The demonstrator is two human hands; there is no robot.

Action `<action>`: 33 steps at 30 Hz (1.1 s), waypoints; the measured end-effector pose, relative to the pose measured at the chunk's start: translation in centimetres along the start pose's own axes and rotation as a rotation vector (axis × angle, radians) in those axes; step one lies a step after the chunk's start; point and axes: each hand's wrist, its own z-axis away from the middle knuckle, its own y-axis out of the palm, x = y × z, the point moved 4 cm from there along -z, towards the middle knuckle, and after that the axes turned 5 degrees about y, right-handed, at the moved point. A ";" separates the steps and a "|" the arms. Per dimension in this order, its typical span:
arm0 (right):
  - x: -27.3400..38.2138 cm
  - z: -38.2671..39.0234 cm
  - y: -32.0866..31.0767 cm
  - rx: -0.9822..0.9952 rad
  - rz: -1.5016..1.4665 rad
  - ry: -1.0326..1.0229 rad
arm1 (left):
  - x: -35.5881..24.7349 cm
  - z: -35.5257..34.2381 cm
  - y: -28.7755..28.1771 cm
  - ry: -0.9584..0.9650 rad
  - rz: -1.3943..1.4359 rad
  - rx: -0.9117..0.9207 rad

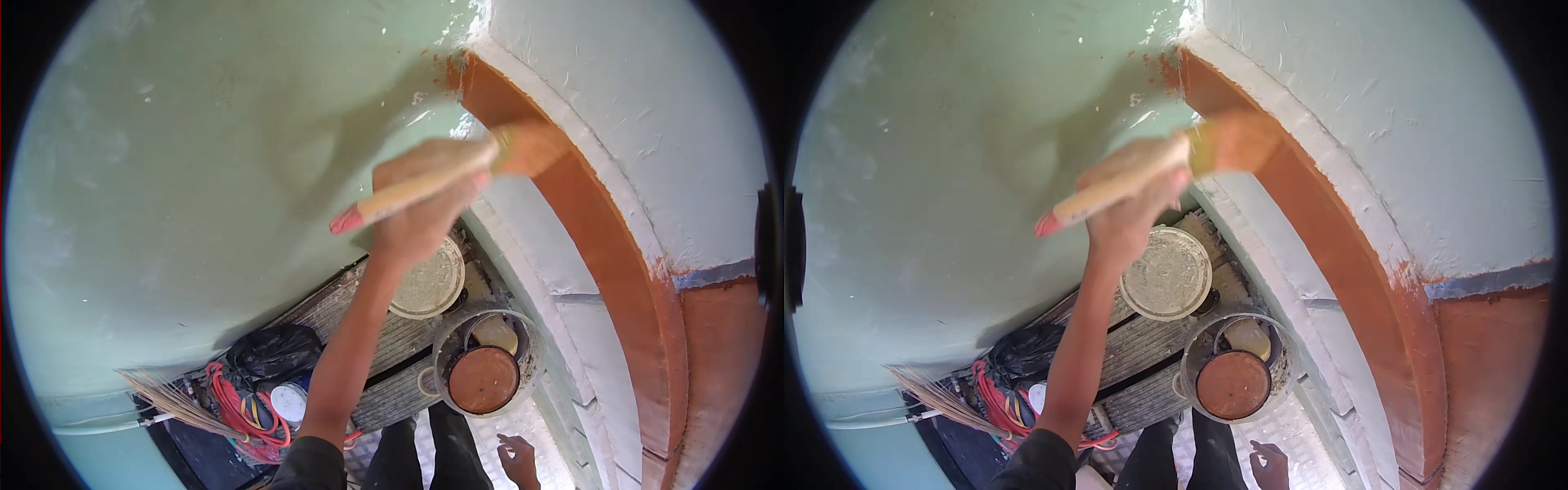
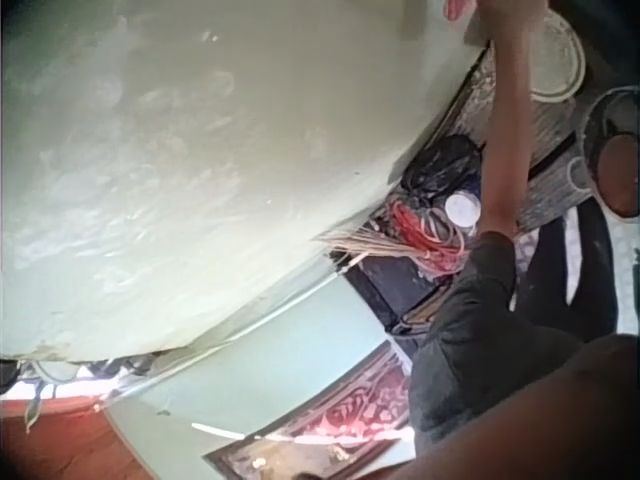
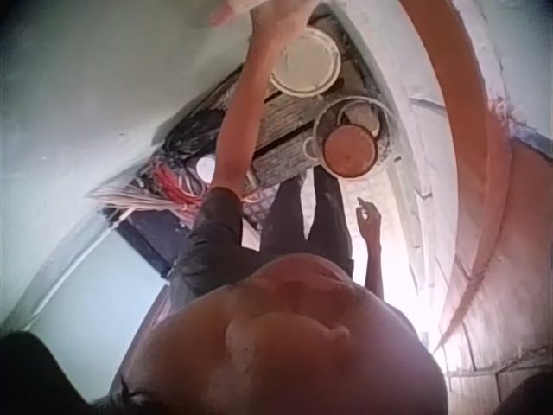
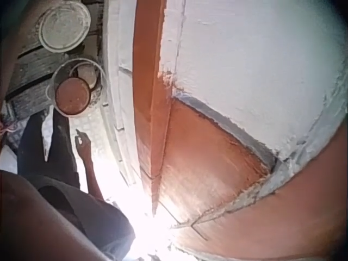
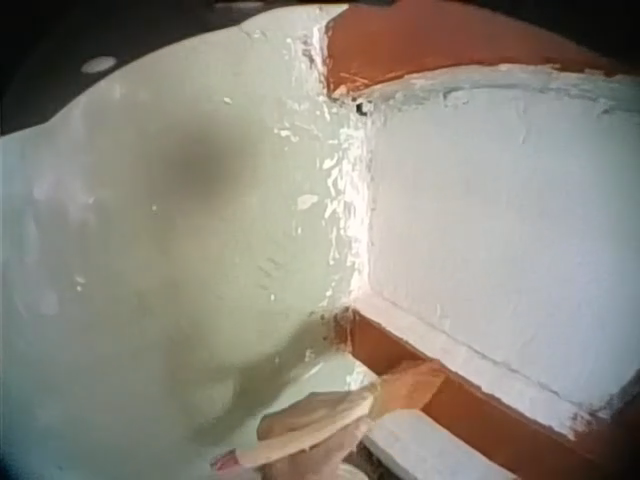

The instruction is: The person is painting a house wall and beam using a brush and orange paint.

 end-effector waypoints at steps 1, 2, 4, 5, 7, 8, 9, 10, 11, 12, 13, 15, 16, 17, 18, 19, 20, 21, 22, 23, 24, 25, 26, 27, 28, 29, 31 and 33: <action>0.1 -0.3 0.0 -0.015 0.018 -0.038 | 0.6 -0.8 -0.2 -0.001 -0.002 -0.002; 0.2 -0.4 0.0 -0.013 0.020 -0.039 | 1.2 -1.5 -0.7 -0.008 -0.021 -0.095; 0.5 -0.4 0.1 0.002 0.015 -0.014 | 2.2 -2.3 -1.0 -0.017 -0.038 -0.190; 0.4 -0.3 0.1 0.002 0.017 -0.011 | 2.4 -2.5 -1.1 0.053 -0.107 -0.283; 0.4 -0.3 0.2 0.021 0.039 0.007 | 2.2 -2.4 -1.0 0.125 -0.178 -0.379; 0.6 -0.4 0.3 0.022 0.039 0.004 | 1.1 -2.2 -0.7 0.279 -0.419 -0.384; 0.9 -0.6 0.3 0.017 0.031 -0.002 | 0.0 -1.9 -0.2 0.431 -0.660 -0.383; 0.9 -0.5 0.1 0.006 0.028 0.001 | -0.3 -1.3 0.4 0.427 -0.653 -0.385; 0.8 -0.6 0.2 0.003 0.028 0.002 | -1.0 -0.7 0.7 0.411 -0.616 -0.423; 0.6 -0.5 0.3 0.001 0.022 0.001 | -1.5 -0.1 0.9 0.394 -0.579 -0.460; 0.6 -0.3 0.2 0.002 0.016 0.003 | -1.9 0.2 1.0 0.380 -0.519 -0.432; 0.4 -0.5 0.1 0.007 -0.021 0.059 | -1.5 -0.5 1.3 0.459 -0.459 -0.365; 0.4 -0.6 0.2 0.014 -0.058 0.109 | -1.4 -0.6 1.3 0.540 -0.403 -0.301; 0.1 -0.5 0.3 0.013 -0.062 0.111 | -0.9 -0.5 0.8 0.438 -0.385 -0.320; -0.2 -0.5 0.4 0.000 -0.056 0.102 | -0.4 -0.8 0.5 0.438 -0.383 -0.315; -0.3 -0.5 0.6 -0.003 -0.051 0.086 | 0.5 -1.5 -0.5 0.319 -0.330 -0.364; -0.1 -0.5 0.6 -0.001 -0.052 0.085 | 1.7 -2.1 -1.2 0.200 -0.270 -0.413; 0.2 -0.5 0.7 0.019 -0.062 0.095 | 2.2 -2.3 -1.8 0.203 -0.283 -0.424; 0.4 -0.5 0.6 0.035 -0.069 0.108 | 2.2 -2.2 -1.7 0.202 -0.282 -0.424; 0.5 -0.6 0.6 0.034 -0.068 0.108 | 1.3 -1.9 -1.1 0.334 -0.505 -0.389; 0.5 -0.7 0.6 0.028 -0.070 0.103 | 0.4 -1.5 -0.4 0.465 -0.729 -0.349; 0.6 -0.6 0.5 0.022 -0.072 0.098 | -0.4 -0.8 0.0 0.441 -0.715 -0.395; 0.4 -0.6 0.3 0.013 -0.067 0.106 | -1.8 -0.9 0.8 0.438 -0.703 -0.397; 0.3 -0.6 0.2 0.008 -0.062 0.114 | -3.4 -1.7 1.2 0.197 -0.724 -0.413; 0.2 -0.4 0.0 0.006 -0.056 0.125 | -3.6 -1.9 1.4 -0.048 -0.738 -0.422; 0.3 -0.5 0.2 0.020 -0.059 0.119 | -2.3 -2.1 1.0 -0.049 -0.754 -0.423; 0.8 -0.9 0.4 0.005 -0.065 0.073 | 0.6 -2.0 1.0 0.662 -0.739 -0.395; 0.4 -0.8 0.2 0.004 -0.060 0.089 | 2.4 -0.7 2.6 0.617 -0.733 -0.401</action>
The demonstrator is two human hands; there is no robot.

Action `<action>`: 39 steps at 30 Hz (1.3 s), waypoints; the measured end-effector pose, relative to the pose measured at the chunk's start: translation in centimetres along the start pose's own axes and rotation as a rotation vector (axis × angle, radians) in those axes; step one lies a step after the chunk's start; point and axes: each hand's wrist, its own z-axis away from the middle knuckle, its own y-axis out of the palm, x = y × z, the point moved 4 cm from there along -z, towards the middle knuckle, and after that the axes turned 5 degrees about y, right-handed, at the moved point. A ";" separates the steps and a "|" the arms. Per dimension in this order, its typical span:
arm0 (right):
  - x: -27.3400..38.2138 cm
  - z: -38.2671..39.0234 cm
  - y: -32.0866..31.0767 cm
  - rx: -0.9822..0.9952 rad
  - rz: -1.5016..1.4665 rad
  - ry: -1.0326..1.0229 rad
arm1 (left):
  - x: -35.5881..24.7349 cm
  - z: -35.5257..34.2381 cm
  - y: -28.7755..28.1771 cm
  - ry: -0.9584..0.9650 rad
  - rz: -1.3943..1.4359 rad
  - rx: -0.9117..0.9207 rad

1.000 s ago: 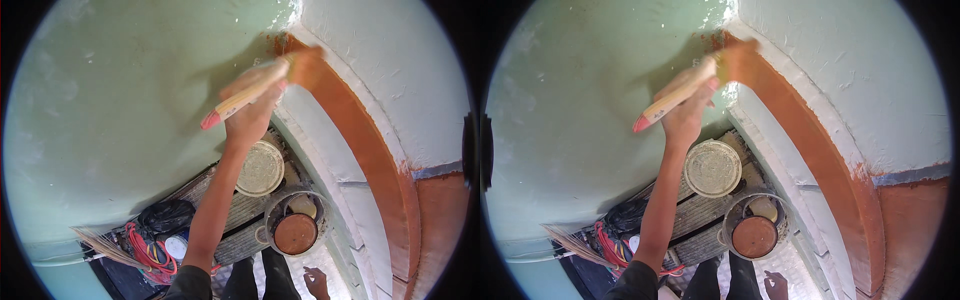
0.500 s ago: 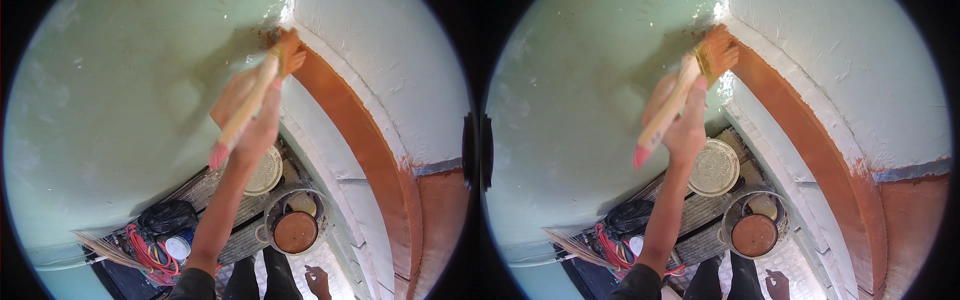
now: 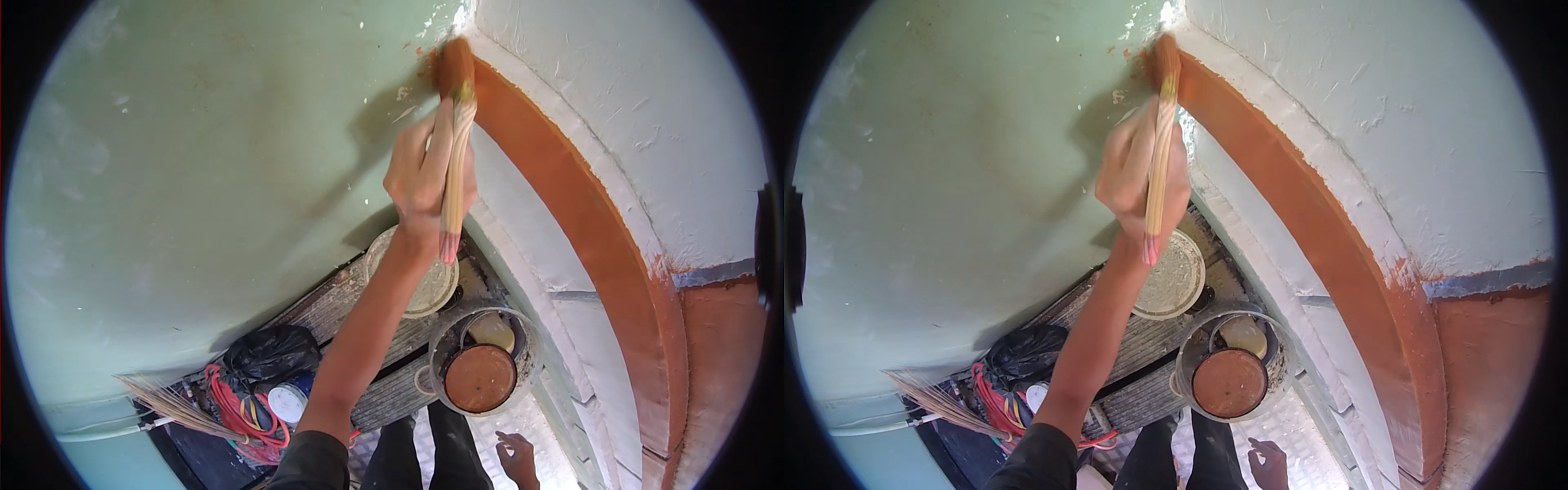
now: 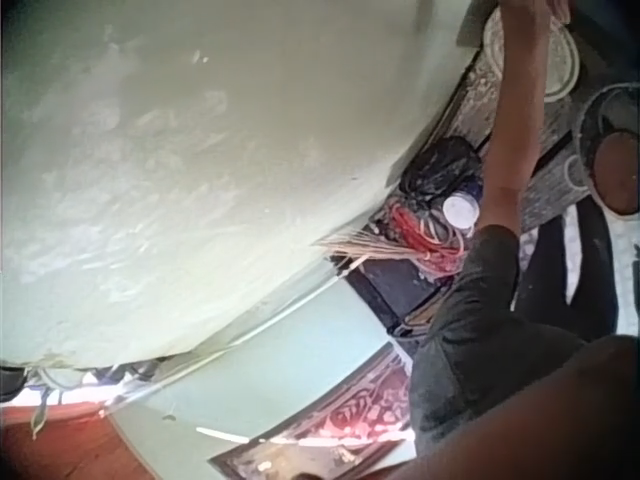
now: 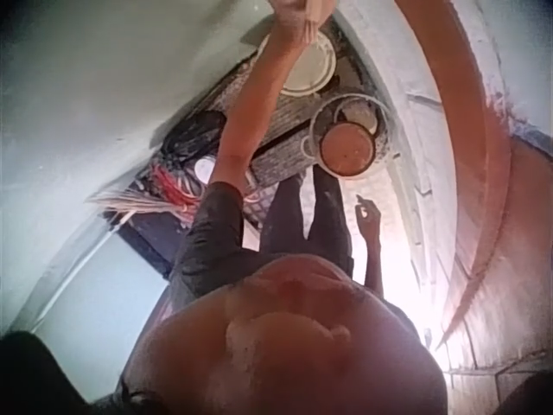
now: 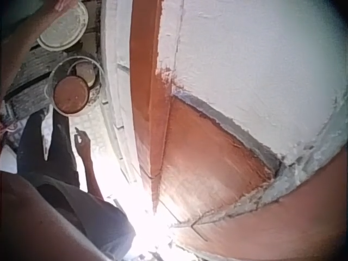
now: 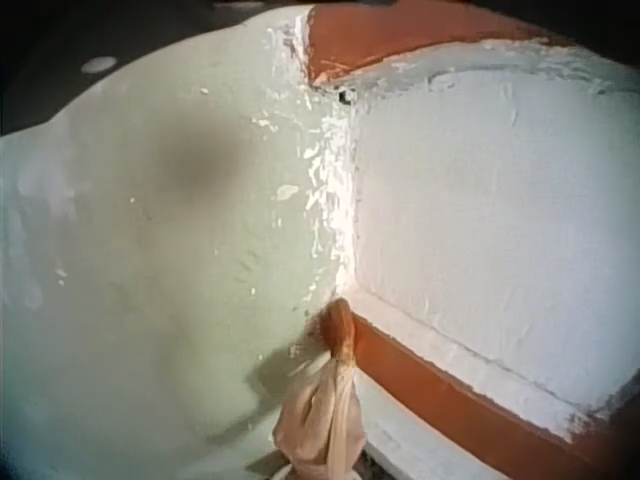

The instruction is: The person is painting a house wall and beam using a brush and orange paint.

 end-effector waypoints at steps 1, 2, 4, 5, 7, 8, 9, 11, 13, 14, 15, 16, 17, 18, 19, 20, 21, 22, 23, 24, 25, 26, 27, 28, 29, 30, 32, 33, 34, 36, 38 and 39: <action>0.0 0.1 -0.1 0.008 0.000 0.011 | -0.3 0.8 0.2 -0.038 -0.010 0.018; 0.0 0.1 -0.1 0.007 -0.001 0.011 | -0.1 1.2 -0.1 -0.068 -0.006 0.059; 0.6 0.1 -0.3 -0.013 0.027 -0.065 | -0.2 2.5 -0.4 -0.113 -0.005 0.098; 0.5 0.1 -0.3 -0.014 0.027 -0.067 | -0.2 3.0 -0.5 -0.160 -0.004 0.138; 0.6 0.2 -0.3 -0.023 0.027 -0.135 | -1.0 3.9 -1.3 -0.203 -0.001 0.141; 0.9 0.1 -0.4 -0.022 0.027 -0.137 | -1.1 4.1 -1.4 -0.248 0.001 0.144; 1.1 0.0 -0.4 -0.015 0.028 -0.100 | -1.2 3.9 -1.3 -0.246 0.000 0.144; 1.2 0.1 -0.5 -0.003 0.028 -0.061 | -1.6 2.5 -1.1 -0.252 -0.003 0.176; 1.1 0.1 -0.5 -0.025 0.046 -0.130 | -1.9 0.3 -1.3 -0.263 -0.020 0.167; 1.0 0.1 -0.5 -0.028 0.046 -0.129 | -2.0 -0.8 -1.2 -0.278 -0.028 0.155; 0.6 0.1 -0.4 -0.015 0.021 -0.052 | -2.2 -2.1 -1.1 -0.277 -0.025 0.155; 0.2 0.1 -0.3 0.000 -0.006 0.026 | -2.4 -3.5 -1.4 -0.250 0.021 0.077; 0.0 0.2 -0.3 -0.002 -0.008 0.028 | -2.5 -4.3 -1.4 -0.224 0.068 -0.001; -0.3 0.2 -0.3 -0.015 -0.008 0.017 | -2.3 -4.1 -0.8 -0.224 0.071 0.001; -0.4 0.3 -0.3 -0.028 -0.008 0.005 | -1.9 -3.5 -0.4 -0.179 0.059 -0.015; -0.2 0.1 -0.1 -0.024 -0.015 -0.002 | -1.2 -2.9 -0.1 -0.126 0.039 -0.031; 0.1 0.0 -0.1 -0.022 -0.022 -0.008 | -0.4 -2.1 0.2 -0.074 0.020 -0.047; 0.1 -0.1 0.0 -0.025 -0.023 -0.005 | -0.2 -0.4 1.1 0.043 -0.070 -0.118; 0.1 -0.2 0.0 -0.026 -0.023 -0.003 | -0.4 0.5 1.3 0.042 -0.068 -0.118; 0.0 -0.2 0.0 -0.024 -0.021 -0.004 | -0.3 1.6 1.3 -0.060 -0.064 -0.073; 0.0 0.1 0.0 -0.016 -0.018 -0.002 | -0.4 2.2 1.0 -0.166 -0.063 -0.024; 0.0 0.4 -0.1 -0.011 -0.015 0.002 | -0.9 2.7 0.5 -0.171 -0.067 -0.020; 0.1 0.6 -0.3 -0.016 -0.016 -0.001 | -1.2 3.0 0.3 -0.216 -0.058 0.050; 0.3 0.4 -0.4 -0.030 -0.018 -0.011 | -1.2 3.2 0.3 -0.255 -0.044 0.112; 0.3 0.4 -0.4 -0.032 -0.015 -0.017 | -1.3 3.8 -0.2 -0.253 -0.046 0.105; 0.2 0.5 -0.5 -0.026 -0.004 -0.002 | -1.1 4.7 -0.6 -0.273 -0.011 0.111; 0.2 0.5 -0.6 -0.021 0.011 -0.012 | -1.4 4.8 -1.3 -0.313 0.038 0.127; 0.2 0.4 -0.6 -0.023 0.011 -0.014 | -1.2 4.5 -1.3 -0.311 0.038 0.125; 0.4 0.7 -0.9 -0.036 0.015 -0.052 | -1.3 3.8 -1.2 -0.334 0.062 0.160; 0.6 0.9 -1.0 -0.049 0.014 -0.098 | -1.1 1.9 -1.3 -0.347 0.082 0.194; 0.1 1.1 -0.8 -0.038 0.033 -0.089 | -0.7 0.1 -1.6 -0.312 0.072 0.192; 0.0 1.2 -0.7 -0.040 0.030 -0.090 | -0.3 -0.5 -1.5 -0.310 0.074 0.193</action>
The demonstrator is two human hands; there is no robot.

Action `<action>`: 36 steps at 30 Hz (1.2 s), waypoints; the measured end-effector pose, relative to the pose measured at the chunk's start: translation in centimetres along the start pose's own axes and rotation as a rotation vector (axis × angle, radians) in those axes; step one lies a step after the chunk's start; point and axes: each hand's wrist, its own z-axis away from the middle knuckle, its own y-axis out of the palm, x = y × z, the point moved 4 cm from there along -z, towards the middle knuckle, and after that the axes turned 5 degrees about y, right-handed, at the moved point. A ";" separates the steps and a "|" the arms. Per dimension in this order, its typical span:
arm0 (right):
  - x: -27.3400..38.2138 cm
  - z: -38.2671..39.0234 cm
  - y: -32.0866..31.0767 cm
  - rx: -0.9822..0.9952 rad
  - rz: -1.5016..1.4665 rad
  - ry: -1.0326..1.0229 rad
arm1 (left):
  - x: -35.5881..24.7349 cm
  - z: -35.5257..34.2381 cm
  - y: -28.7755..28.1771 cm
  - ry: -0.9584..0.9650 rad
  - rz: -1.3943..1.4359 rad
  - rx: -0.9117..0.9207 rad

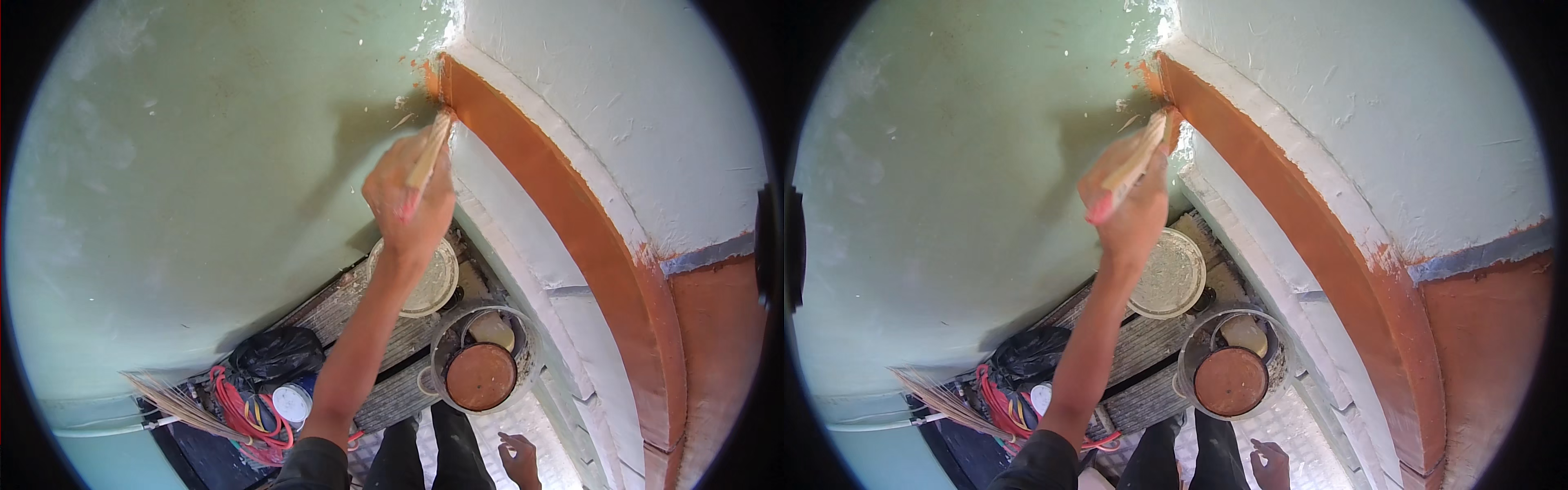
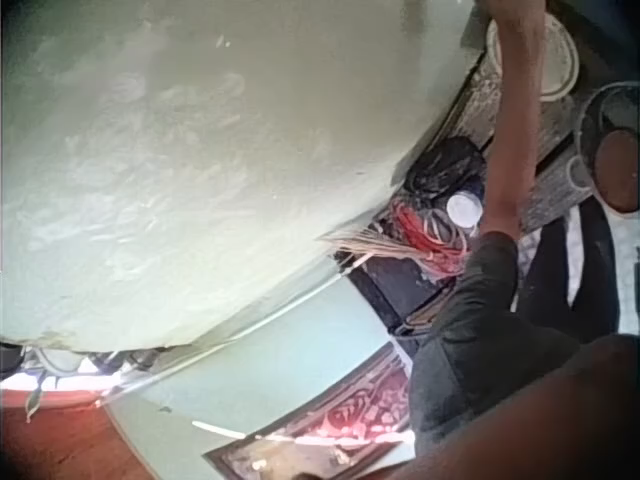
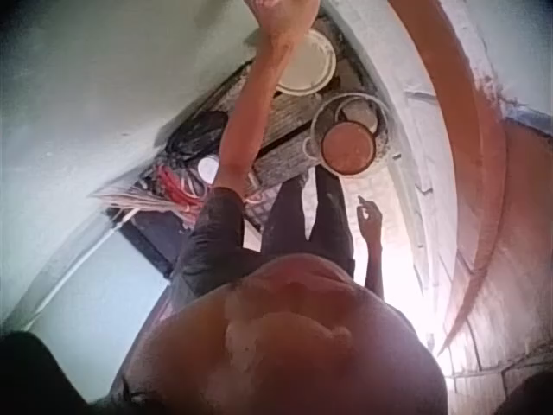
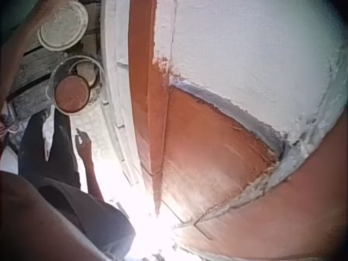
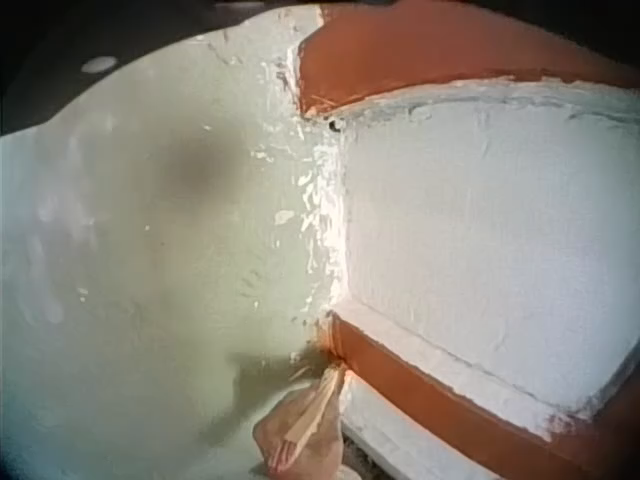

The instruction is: The person is painting a house wall and beam using a brush and orange paint.

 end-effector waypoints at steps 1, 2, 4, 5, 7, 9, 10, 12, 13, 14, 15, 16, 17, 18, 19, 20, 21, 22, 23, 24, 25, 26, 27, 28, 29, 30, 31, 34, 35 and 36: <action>0.1 0.0 0.2 -0.002 -0.014 -0.039 | 0.3 -0.9 -0.4 0.012 0.042 -0.028; 0.2 0.1 0.2 -0.010 -0.025 -0.072 | 0.4 -1.7 -0.6 0.020 0.093 -0.056; 0.1 -0.1 0.5 -0.002 -0.042 -0.005 | -0.3 -3.6 -0.8 0.105 0.007 -0.032; -0.1 -0.2 0.6 0.008 -0.058 0.062 | -0.9 -4.4 -0.9 0.127 0.031 -0.060; -0.1 -0.3 0.5 0.000 -0.057 0.053 | -1.5 -5.0 -1.2 0.149 0.058 -0.088; 0.0 -0.3 0.4 -0.010 -0.056 0.046 | -0.9 -5.0 -1.4 -0.035 0.212 -0.046; -0.1 -0.3 0.3 -0.014 -0.056 0.054 | -0.8 -4.3 -1.4 -0.038 0.218 -0.046; 0.1 -0.5 0.3 -0.012 -0.061 0.051 | 0.2 -2.5 -1.5 -0.066 0.161 -0.018; 0.1 -0.3 0.3 -0.010 -0.065 0.065 | 0.0 -1.9 -1.4 0.112 0.124 -0.033; 0.0 -0.2 0.3 -0.007 -0.068 0.079 | 0.3 -1.0 -1.4 0.110 0.124 -0.032; 0.0 -0.1 0.3 -0.005 -0.067 0.080 | 0.7 -0.1 -1.2 0.047 0.074 0.027; -0.1 -0.1 0.3 -0.007 -0.066 0.081 | 1.1 0.6 -0.9 -0.017 0.026 0.085; -0.2 -0.1 0.3 -0.008 -0.065 0.081 | 1.3 1.0 -1.1 -0.006 0.044 0.073; -0.2 -0.2 0.2 -0.007 -0.064 0.081 | 1.5 1.2 -1.2 -0.007 0.043 0.072; 0.0 -0.2 0.2 -0.007 -0.066 0.091 | 1.5 1.1 -1.4 -0.002 0.030 0.092; 0.1 -0.2 0.1 -0.006 -0.070 0.101 | 1.4 0.9 -1.5 0.004 0.016 0.112; 0.1 0.0 0.0 -0.005 -0.072 0.102 | 1.1 0.6 -1.6 0.005 0.015 0.114; 0.2 0.2 -0.3 0.001 -0.054 0.076 | 0.6 -0.3 -1.6 -0.001 -0.009 0.180; 0.4 0.2 -0.4 0.007 -0.037 0.050 | 0.2 -1.0 -1.6 -0.006 -0.033 0.247; 0.7 0.1 -0.4 0.006 -0.038 0.045 | 0.1 -1.7 -1.6 -0.002 -0.035 0.243; 1.1 0.0 -0.5 -0.010 -0.034 0.026 | 0.3 -2.3 -1.3 -0.030 0.058 0.200; 1.3 -0.1 -0.5 -0.025 -0.030 0.008 | 0.5 -2.9 -1.0 -0.058 0.150 0.155; 1.0 -0.1 -0.4 -0.026 -0.030 0.008 | 0.8 -3.6 -0.8 -0.058 0.151 0.155; 0.9 0.0 -0.2 -0.028 -0.043 -0.010 | 0.5 -4.6 -1.1 0.039 0.145 0.118; 0.9 0.1 -0.1 -0.030 -0.056 -0.027 | 0.0 -5.4 -1.5 0.136 0.140 0.080; 0.9 0.1 0.1 -0.029 -0.057 -0.028 | -0.5 -5.9 -1.6 0.137 0.139 0.081; 1.2 0.1 0.0 -0.040 -0.052 -0.045 | -1.4 -6.7 -1.9 0.071 0.162 0.014; 0.8 0.4 0.2 -0.055 -0.041 -0.065 | -0.8 -6.2 -1.1 0.124 0.184 -0.102; 0.8 0.1 0.4 -0.054 -0.044 -0.081 | -0.8 -5.5 -0.9 0.132 0.203 -0.144; 1.0 -0.1 0.6 -0.051 -0.047 -0.087 | -0.8 -4.8 -0.9 0.141 0.222 -0.187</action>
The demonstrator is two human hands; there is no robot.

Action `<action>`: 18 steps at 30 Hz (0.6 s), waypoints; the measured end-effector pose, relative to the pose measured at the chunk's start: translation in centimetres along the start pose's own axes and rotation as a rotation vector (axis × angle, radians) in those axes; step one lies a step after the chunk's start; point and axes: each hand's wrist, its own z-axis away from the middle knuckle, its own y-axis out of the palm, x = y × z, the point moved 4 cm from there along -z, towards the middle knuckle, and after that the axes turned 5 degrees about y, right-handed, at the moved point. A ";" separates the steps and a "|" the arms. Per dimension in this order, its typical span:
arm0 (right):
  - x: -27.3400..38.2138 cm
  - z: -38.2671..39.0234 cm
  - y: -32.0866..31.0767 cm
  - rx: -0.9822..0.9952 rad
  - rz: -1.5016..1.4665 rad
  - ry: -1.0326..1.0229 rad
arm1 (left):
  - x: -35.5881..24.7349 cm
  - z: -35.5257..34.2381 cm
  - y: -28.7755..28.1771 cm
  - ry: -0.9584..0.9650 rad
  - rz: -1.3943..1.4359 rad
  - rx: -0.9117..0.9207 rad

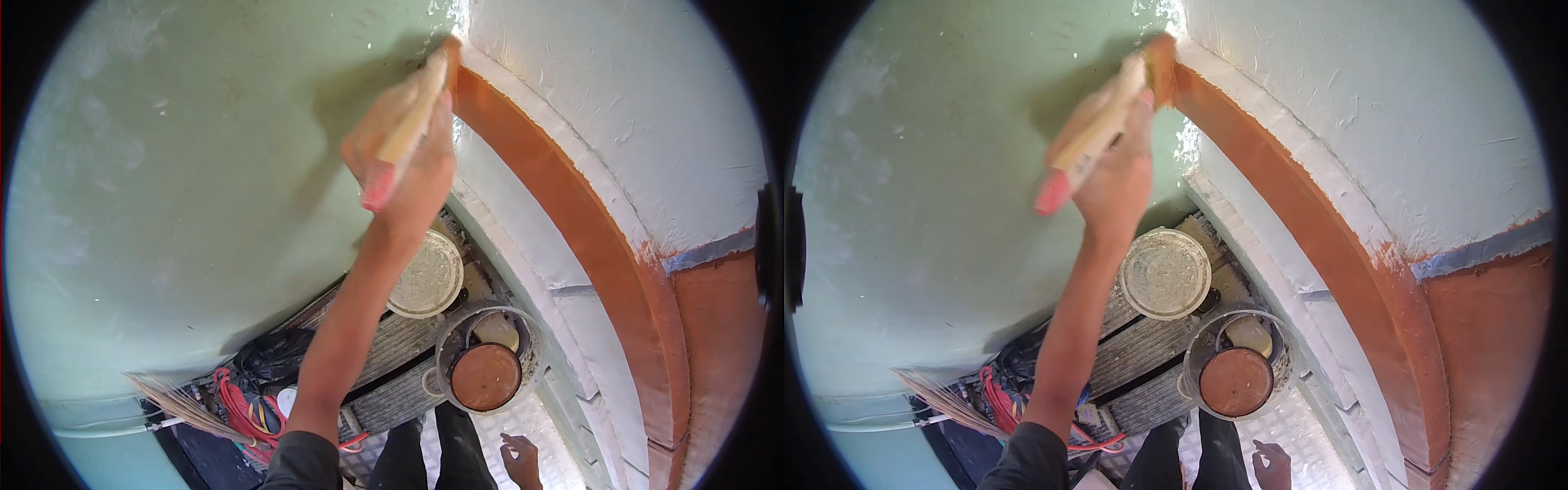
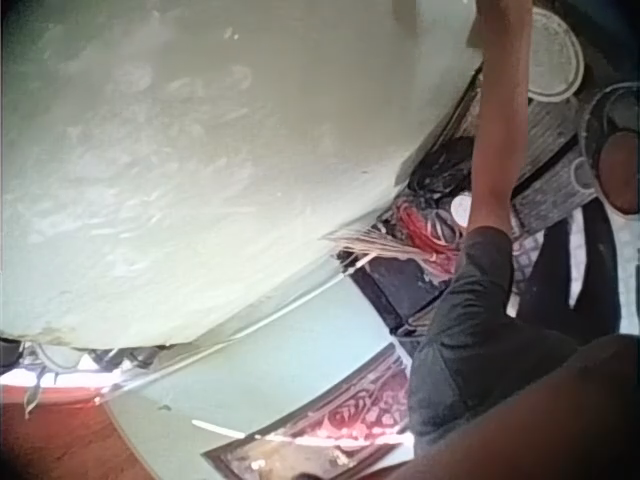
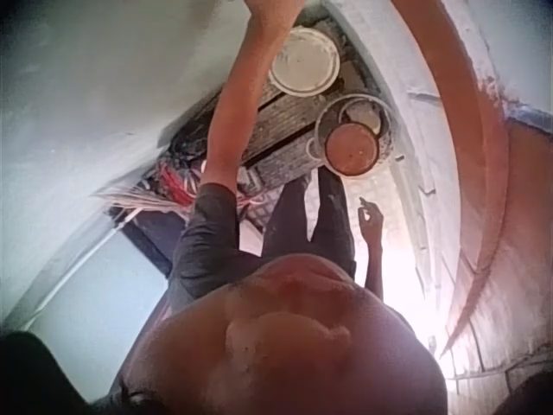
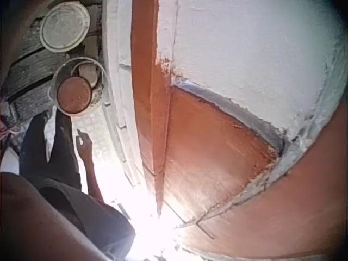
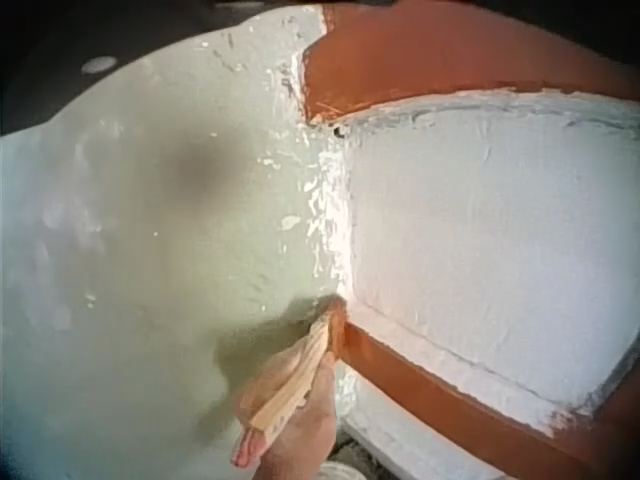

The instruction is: The person is painting a house wall and beam using a brush and orange paint.

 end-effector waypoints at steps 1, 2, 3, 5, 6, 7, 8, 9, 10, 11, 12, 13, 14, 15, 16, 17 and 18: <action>0.1 0.0 0.2 0.025 -0.004 0.083 | -0.5 0.8 0.2 0.041 -0.111 0.124; 0.0 0.1 0.2 0.049 -0.008 0.165 | -0.7 1.2 0.2 0.036 -0.109 0.124; -0.1 0.1 0.2 0.048 -0.006 0.169 | -0.7 1.4 0.3 -0.013 -0.117 0.119; -0.2 0.1 0.0 0.033 -0.009 0.156 | -0.7 1.7 0.3 -0.080 -0.095 0.083; -0.2 0.4 -0.2 0.032 -0.009 0.156 | -0.6 2.2 0.3 -0.080 -0.095 0.083; 0.0 0.7 -0.4 0.043 0.014 0.130 | -0.3 2.8 -0.1 -0.088 -0.102 0.088; -0.1 0.7 -0.5 0.048 0.041 0.106 | 0.1 3.5 -0.2 -0.100 -0.102 0.089; -0.1 0.8 -0.3 0.044 0.039 0.100 | 0.2 4.3 -0.7 -0.093 -0.101 0.087; 0.0 1.0 -0.2 0.023 0.027 0.057 | 0.3 5.1 -1.2 -0.156 -0.120 0.122; 0.1 1.2 -0.2 0.003 0.015 0.014 | 0.5 5.7 -1.4 -0.219 -0.139 0.158; 0.0 1.0 -0.2 0.000 0.015 0.014 | 0.8 5.9 -1.4 -0.218 -0.136 0.158; 0.0 1.1 -0.3 0.004 0.014 0.030 | 0.6 5.6 -1.6 -0.204 -0.136 0.162; 0.0 1.2 -0.3 0.009 0.013 0.047 | 0.5 5.3 -1.7 -0.190 -0.136 0.165; -0.1 1.5 -0.3 0.011 0.011 0.050 | 0.6 4.7 -1.6 -0.191 -0.137 0.169; -0.2 1.7 -0.3 0.016 0.011 0.061 | 0.4 3.6 -1.5 -0.113 -0.122 0.146; -0.3 1.8 -0.3 0.020 0.011 0.075 | -0.1 2.4 -1.1 -0.037 -0.105 0.124; -0.6 1.9 -0.1 0.019 0.010 0.075 | -0.5 1.2 -0.7 -0.036 -0.104 0.125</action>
